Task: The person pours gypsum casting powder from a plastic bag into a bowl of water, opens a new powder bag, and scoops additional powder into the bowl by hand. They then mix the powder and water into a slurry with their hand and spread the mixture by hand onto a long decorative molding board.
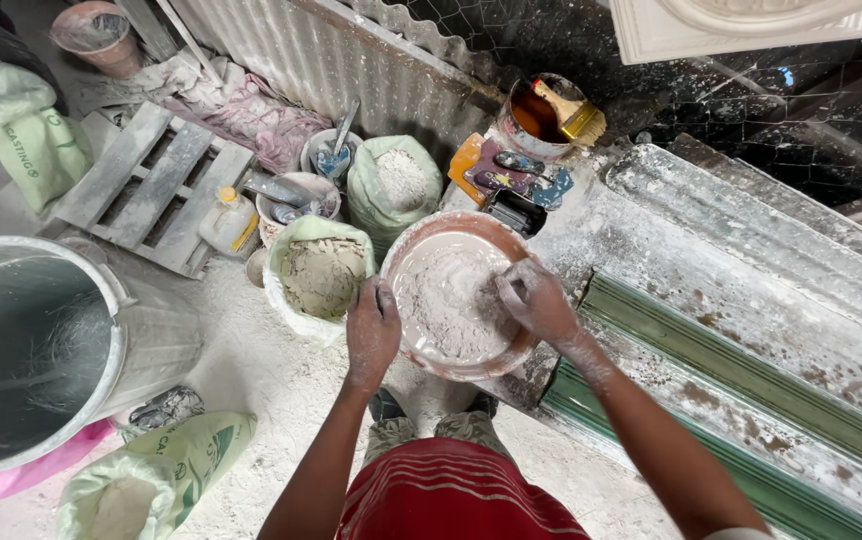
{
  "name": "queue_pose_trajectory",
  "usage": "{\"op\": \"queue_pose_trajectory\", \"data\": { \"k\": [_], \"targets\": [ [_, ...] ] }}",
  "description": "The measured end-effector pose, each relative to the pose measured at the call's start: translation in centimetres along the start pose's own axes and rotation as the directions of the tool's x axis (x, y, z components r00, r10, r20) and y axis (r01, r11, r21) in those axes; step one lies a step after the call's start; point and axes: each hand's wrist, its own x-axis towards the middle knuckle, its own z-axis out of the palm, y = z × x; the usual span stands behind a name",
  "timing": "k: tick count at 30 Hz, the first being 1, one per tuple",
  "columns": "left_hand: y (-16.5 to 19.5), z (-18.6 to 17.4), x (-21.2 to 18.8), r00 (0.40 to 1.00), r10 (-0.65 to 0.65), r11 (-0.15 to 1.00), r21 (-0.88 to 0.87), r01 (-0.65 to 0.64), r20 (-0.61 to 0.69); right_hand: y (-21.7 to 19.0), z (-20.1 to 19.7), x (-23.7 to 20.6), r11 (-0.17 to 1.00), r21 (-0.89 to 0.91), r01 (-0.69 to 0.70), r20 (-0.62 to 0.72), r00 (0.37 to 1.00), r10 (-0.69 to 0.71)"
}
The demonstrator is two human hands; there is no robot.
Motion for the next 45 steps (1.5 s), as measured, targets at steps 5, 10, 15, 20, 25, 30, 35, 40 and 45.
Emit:
{"op": "queue_pose_trajectory", "data": {
  "k": [5, 10, 15, 20, 25, 30, 35, 40, 45],
  "targets": [
    [0.2, 0.1, 2.1, 0.980, -0.162, 0.981, 0.129, 0.147, 0.118, 0.0, 2.2, -1.3, 0.974, 0.119, 0.195, -0.358, 0.923, -0.141],
    [0.6, 2.0, 2.9, 0.998, -0.055, 0.995, -0.082, 0.055, -0.005, -0.4, 2.2, -1.8, 0.987, 0.076, 0.143, -0.408, 0.907, -0.100],
    [0.6, 2.1, 2.5, 0.995, -0.093, 0.992, -0.076, 0.096, 0.044, -0.6, 2.3, -1.9, 0.989, 0.043, 0.143, -0.426, 0.898, -0.112],
    [0.7, 1.7, 2.7, 0.998, -0.045, 0.998, -0.045, 0.047, 0.038, -0.6, 2.4, -1.9, 0.996, 0.053, 0.078, -0.390, 0.919, -0.051],
    [0.9, 1.7, 2.6, 0.994, -0.089, 0.994, -0.053, 0.092, 0.060, -0.9, 2.4, -1.7, 0.997, 0.076, 0.032, -0.365, 0.931, -0.002],
    [1.1, 1.5, 2.8, 0.997, -0.039, 0.999, -0.013, 0.040, 0.067, -1.0, 2.4, -1.4, 0.995, 0.036, 0.090, -0.376, 0.924, -0.070],
    [1.5, 1.4, 2.8, 0.994, -0.078, 0.996, -0.033, 0.081, 0.082, -0.9, 2.4, -1.4, 0.987, -0.011, 0.159, -0.396, 0.906, -0.150],
    [1.8, 1.3, 2.9, 0.991, -0.100, 0.995, -0.020, 0.102, 0.086, -0.9, 2.2, -1.4, 0.998, 0.058, 0.035, -0.334, 0.942, -0.014],
    [1.5, 1.3, 3.1, 0.994, -0.083, 0.997, 0.012, 0.083, 0.067, -0.6, 2.4, -1.3, 1.000, 0.005, 0.002, -0.299, 0.954, -0.001]
  ]
}}
